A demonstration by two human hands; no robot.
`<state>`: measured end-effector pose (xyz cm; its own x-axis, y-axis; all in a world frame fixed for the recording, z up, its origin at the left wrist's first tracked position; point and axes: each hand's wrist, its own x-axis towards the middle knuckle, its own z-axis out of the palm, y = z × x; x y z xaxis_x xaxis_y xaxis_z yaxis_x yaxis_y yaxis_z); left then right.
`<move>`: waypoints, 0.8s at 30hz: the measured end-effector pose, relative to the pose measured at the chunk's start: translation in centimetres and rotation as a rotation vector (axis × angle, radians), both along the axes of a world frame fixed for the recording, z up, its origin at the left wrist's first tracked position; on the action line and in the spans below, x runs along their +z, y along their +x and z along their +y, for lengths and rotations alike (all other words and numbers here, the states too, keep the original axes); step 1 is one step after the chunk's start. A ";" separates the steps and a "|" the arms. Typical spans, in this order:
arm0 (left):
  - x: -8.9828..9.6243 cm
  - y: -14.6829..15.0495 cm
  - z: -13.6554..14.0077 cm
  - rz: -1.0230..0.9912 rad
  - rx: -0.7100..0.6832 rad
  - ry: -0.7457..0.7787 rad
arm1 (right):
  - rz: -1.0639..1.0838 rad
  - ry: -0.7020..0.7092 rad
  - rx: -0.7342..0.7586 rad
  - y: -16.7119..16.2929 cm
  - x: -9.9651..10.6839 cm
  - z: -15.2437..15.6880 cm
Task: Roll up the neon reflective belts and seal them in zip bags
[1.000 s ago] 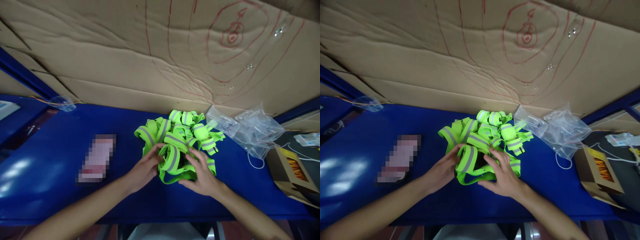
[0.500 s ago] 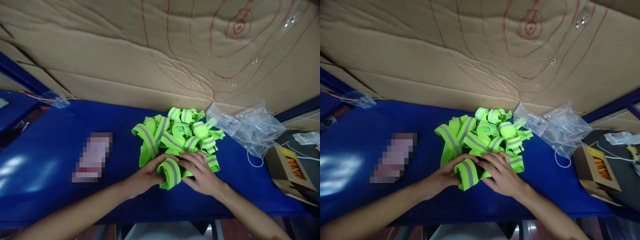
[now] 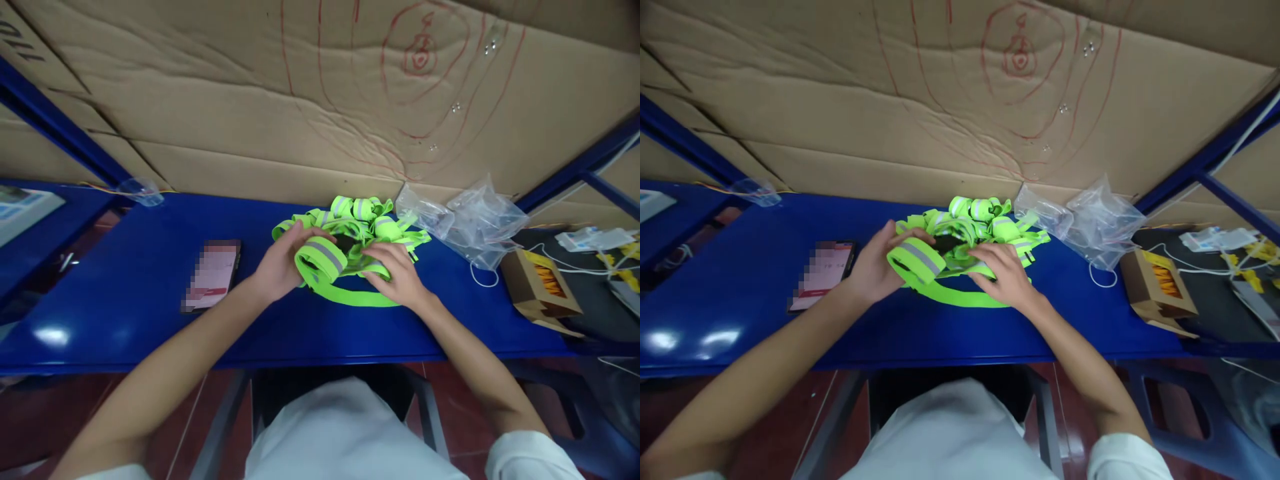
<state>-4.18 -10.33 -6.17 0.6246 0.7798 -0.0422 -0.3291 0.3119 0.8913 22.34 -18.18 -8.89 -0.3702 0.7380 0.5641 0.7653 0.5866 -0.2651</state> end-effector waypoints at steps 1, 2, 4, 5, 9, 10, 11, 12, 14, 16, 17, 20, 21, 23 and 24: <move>0.5 0.3 0.2 0.029 0.024 0.011 | 0.019 -0.035 0.033 0.1 0.7 0.3; 0.7 0.6 0.4 0.064 0.036 0.043 | 0.051 -0.059 0.063 0.2 1.3 0.5; 0.3 1.1 0.6 0.142 0.023 0.200 | 0.150 -0.046 0.060 -0.2 1.9 0.9; -0.3 1.2 0.7 0.171 0.006 0.297 | 0.207 -0.007 0.010 -0.6 1.9 1.1; -3.0 1.2 0.1 0.238 -0.084 0.531 | 0.163 0.125 -0.171 -2.2 -0.1 1.2; -3.4 1.1 -0.2 0.252 -0.101 0.565 | 0.077 0.113 -0.145 -2.5 -0.7 1.1; -3.7 1.0 -0.4 0.265 -0.116 0.609 | -0.007 0.083 -0.101 -2.6 -1.2 1.0; -3.8 0.9 -0.6 0.275 -0.126 0.655 | -0.073 0.042 -0.052 -2.7 -1.6 1.0; -3.9 0.9 -0.9 0.285 -0.118 0.742 | -0.123 -0.046 0.028 -2.7 -1.9 0.9; -4.0 0.9 -0.8 0.290 -0.084 0.815 | -0.110 -0.102 0.070 -2.7 -1.8 0.9; -4.1 0.9 -0.7 0.292 -0.061 0.847 | -0.099 -0.106 0.073 -2.8 -1.7 0.9; -4.2 0.8 -0.3 0.314 0.038 0.938 | -0.082 -0.056 0.009 -3.0 -1.6 0.8; -4.1 0.7 -0.2 0.331 0.072 0.972 | -0.082 -0.039 -0.020 -3.1 -1.6 0.8; -3.9 0.6 -0.2 0.382 0.109 1.045 | -0.081 -0.013 -0.065 -3.1 -1.9 0.8; -3.8 0.5 -0.4 0.433 0.106 1.104 | -0.081 -0.006 -0.075 -3.0 -2.0 0.9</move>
